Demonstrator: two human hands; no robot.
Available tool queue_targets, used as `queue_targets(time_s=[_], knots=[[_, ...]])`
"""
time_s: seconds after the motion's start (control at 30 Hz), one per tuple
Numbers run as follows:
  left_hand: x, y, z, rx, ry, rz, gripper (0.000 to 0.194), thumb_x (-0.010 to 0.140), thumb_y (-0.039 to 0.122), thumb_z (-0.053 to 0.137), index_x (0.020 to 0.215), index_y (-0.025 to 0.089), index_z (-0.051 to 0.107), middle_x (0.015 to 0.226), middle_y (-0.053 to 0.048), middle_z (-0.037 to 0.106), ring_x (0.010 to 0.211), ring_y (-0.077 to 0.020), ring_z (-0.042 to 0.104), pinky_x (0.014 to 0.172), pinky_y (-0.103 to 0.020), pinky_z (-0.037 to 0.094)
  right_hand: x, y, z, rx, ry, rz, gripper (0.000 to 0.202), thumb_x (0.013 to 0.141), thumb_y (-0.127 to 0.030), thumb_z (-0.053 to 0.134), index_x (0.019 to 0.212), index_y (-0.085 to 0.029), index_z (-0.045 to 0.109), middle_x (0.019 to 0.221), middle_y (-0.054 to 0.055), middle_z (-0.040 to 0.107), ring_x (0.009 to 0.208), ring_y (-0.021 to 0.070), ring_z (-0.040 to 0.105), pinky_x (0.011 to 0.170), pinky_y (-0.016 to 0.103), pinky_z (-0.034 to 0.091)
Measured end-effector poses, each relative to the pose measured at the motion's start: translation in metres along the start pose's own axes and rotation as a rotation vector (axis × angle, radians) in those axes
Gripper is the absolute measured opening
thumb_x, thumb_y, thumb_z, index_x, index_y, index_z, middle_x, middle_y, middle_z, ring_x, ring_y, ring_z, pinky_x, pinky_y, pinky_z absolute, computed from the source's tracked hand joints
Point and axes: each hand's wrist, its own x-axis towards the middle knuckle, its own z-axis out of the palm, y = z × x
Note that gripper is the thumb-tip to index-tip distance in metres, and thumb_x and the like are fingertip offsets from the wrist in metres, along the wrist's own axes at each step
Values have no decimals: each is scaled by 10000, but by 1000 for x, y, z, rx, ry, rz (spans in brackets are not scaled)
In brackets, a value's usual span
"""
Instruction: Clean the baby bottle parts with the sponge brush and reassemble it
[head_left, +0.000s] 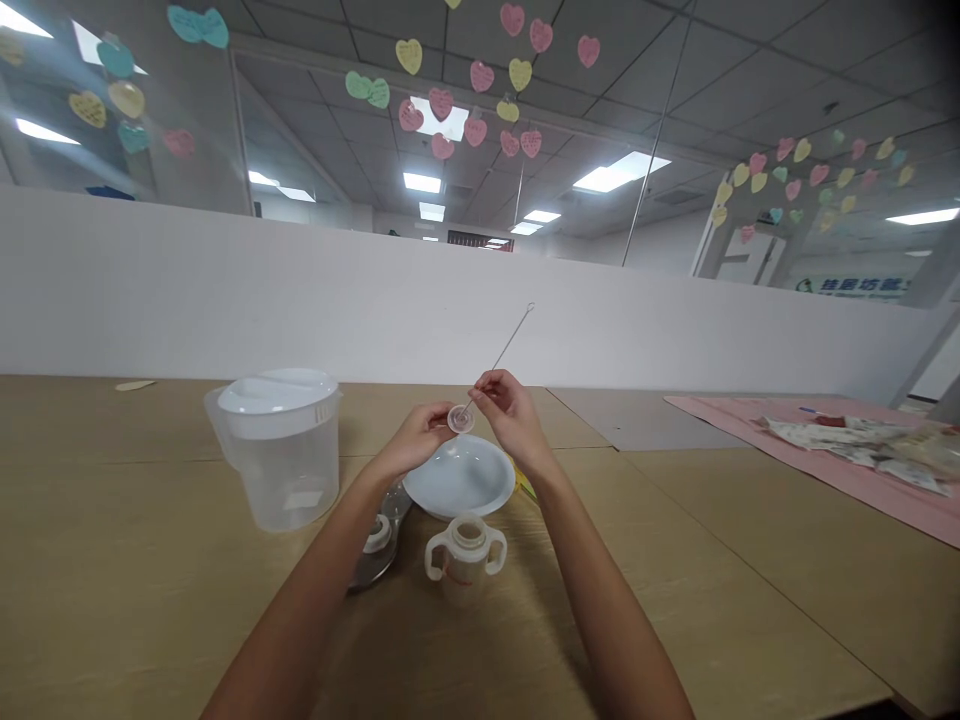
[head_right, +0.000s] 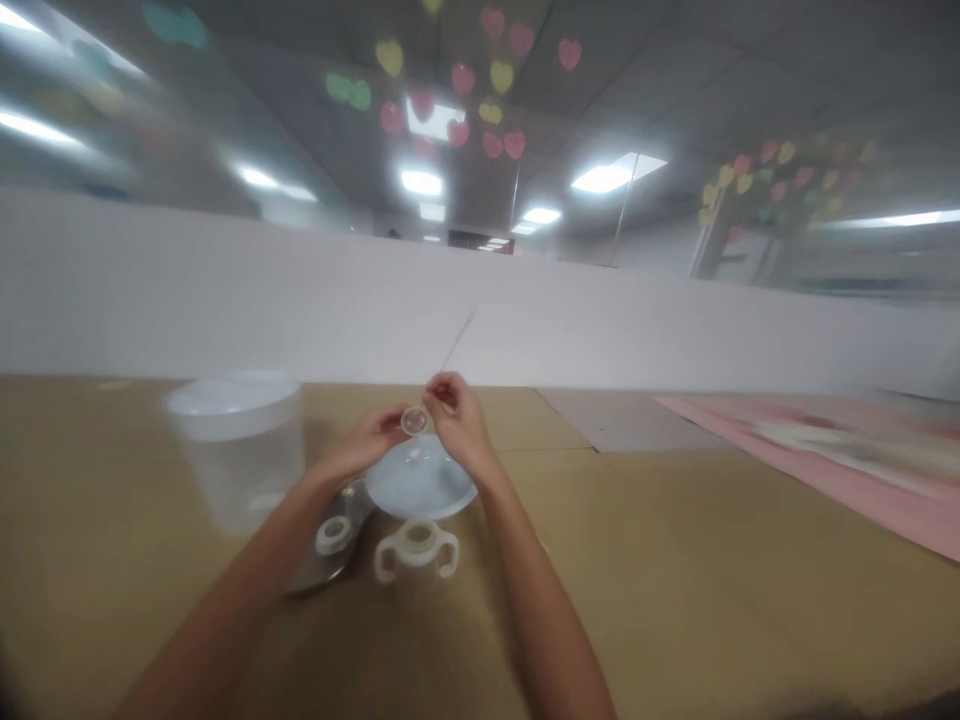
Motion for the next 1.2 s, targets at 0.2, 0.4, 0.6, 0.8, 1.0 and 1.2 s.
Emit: queue_targets(time_s=[0.2,0.4,0.6,0.8,1.0,1.2], knots=[[2,-4,-2,-57,-12,9,344,738,317,563,1020,125,610,864,-54,654,841,-189,576,674,-248,455,3,-1,-12,-262,71,-124,88,751,-243,523,808,-186,487,805,14,538,791,135,530,791,288,426],[4,-8,-2,-60,59,-17,325,741,318,569,995,130,642,915,-75,680,863,-200,592,739,-292,469,0,0,-13,-383,-43,-105,60,738,-205,499,789,-177,513,785,8,567,715,123,520,716,260,416],[6,-19,-3,112,90,6,308,743,335,541,927,132,682,972,-79,688,887,-223,609,808,-333,468,-1,7,-8,-469,-50,7,96,728,-261,531,742,-169,552,715,-5,578,619,107,493,599,223,387],[2,-13,-1,151,2,45,335,788,353,484,950,131,675,950,-66,691,872,-214,611,743,-279,471,-7,-18,-16,-426,335,-46,472,874,-514,320,676,-163,566,479,-37,408,449,94,387,473,222,303],[-3,12,9,129,-61,84,261,786,291,481,826,117,671,853,-56,682,798,-181,599,703,-253,455,-15,-19,-7,-643,497,-191,528,910,-502,227,581,-184,490,488,-7,461,470,112,445,538,245,322],[-2,15,15,-61,-40,80,273,805,331,469,824,106,622,748,-51,612,639,-116,549,574,-221,437,-12,4,3,-667,364,-87,548,920,-476,209,574,-176,510,528,14,520,515,127,483,576,250,330]])
